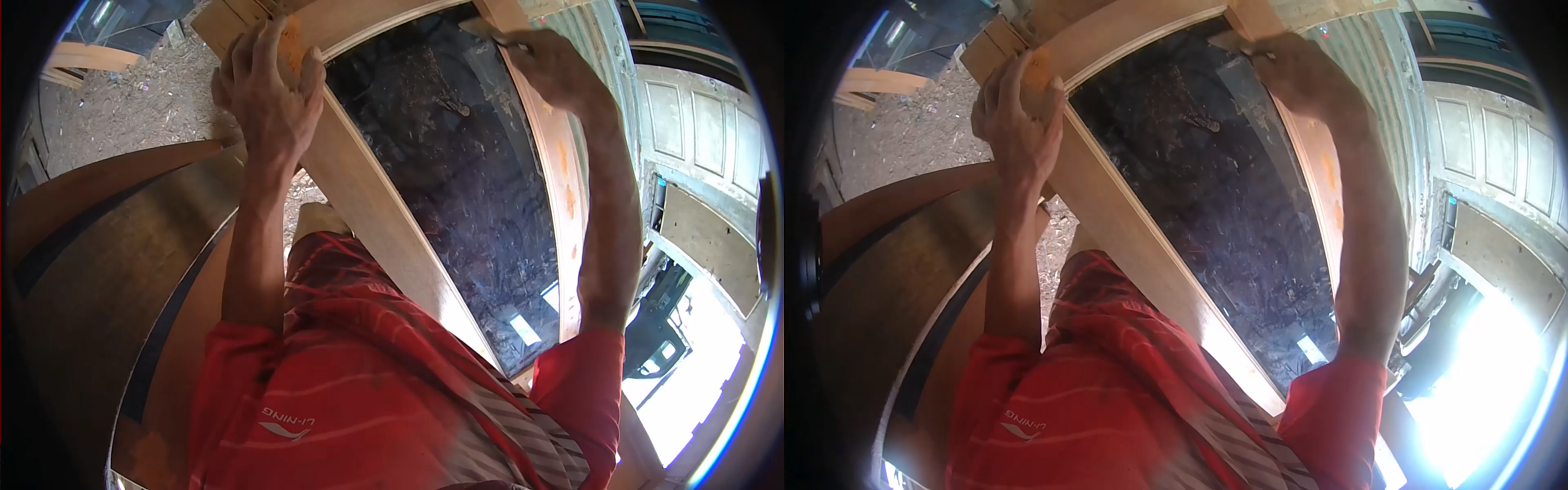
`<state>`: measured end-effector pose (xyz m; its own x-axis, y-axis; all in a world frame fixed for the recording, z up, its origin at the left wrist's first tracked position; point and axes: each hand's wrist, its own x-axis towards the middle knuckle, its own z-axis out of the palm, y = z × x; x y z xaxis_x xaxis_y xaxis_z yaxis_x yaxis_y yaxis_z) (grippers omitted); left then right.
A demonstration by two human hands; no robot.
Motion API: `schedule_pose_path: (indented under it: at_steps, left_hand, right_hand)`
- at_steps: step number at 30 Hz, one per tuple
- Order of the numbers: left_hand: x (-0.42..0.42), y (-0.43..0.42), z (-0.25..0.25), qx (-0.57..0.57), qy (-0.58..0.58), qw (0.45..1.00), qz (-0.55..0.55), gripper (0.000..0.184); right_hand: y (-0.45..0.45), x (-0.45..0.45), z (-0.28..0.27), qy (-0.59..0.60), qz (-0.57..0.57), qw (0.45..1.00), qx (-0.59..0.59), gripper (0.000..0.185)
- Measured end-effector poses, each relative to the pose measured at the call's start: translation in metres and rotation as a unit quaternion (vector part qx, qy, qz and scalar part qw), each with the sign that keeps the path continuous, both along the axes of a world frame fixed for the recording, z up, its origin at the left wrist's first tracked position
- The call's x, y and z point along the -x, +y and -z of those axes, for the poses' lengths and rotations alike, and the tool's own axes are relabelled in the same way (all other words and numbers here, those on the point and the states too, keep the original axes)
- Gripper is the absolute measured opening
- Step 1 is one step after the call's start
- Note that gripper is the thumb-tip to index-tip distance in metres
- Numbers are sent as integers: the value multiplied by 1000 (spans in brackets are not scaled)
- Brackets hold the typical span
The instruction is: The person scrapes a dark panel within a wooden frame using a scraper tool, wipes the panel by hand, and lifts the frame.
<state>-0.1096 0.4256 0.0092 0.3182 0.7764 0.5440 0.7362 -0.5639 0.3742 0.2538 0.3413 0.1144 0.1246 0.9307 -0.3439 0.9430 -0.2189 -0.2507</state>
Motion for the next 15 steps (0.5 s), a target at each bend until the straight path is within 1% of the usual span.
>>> schedule_pose_path:
  at_steps: [1,2,3,5,6,9,10,13,14,15]
  left_hand:
    - [-1,9,6,19,3,1000,-16,57]
    - [-2,19,16,39,6,999,-35,55]
    - [-2,24,25,63,7,996,-55,54]
    - [-2,32,24,49,28,997,-48,54]
    - [-3,29,23,43,38,998,-36,54]
    - [-1,29,27,78,-7,997,-26,53]
    - [-1,30,26,33,8,999,-22,52]
    - [-5,28,25,65,-5,996,-56,53]
    - [-4,28,23,54,-9,998,-39,53]
    - [-2,26,28,58,-2,998,-36,54]
  right_hand:
    - [-5,8,-6,2,13,1000,28,44]
    - [-15,14,-11,-41,-5,999,19,44]
    - [-11,4,-2,-27,-20,999,-1,44]
    - [-12,-17,18,3,-40,999,-31,44]
    - [-1,5,4,-3,12,1000,-22,44]
    - [12,9,3,10,-7,1000,25,44]
    - [3,18,0,-9,-36,999,4,44]
    - [-18,56,-11,-16,32,999,31,44]
    - [-18,55,-7,-38,-4,999,14,43]
    - [-14,55,-6,-21,3,1000,12,43]
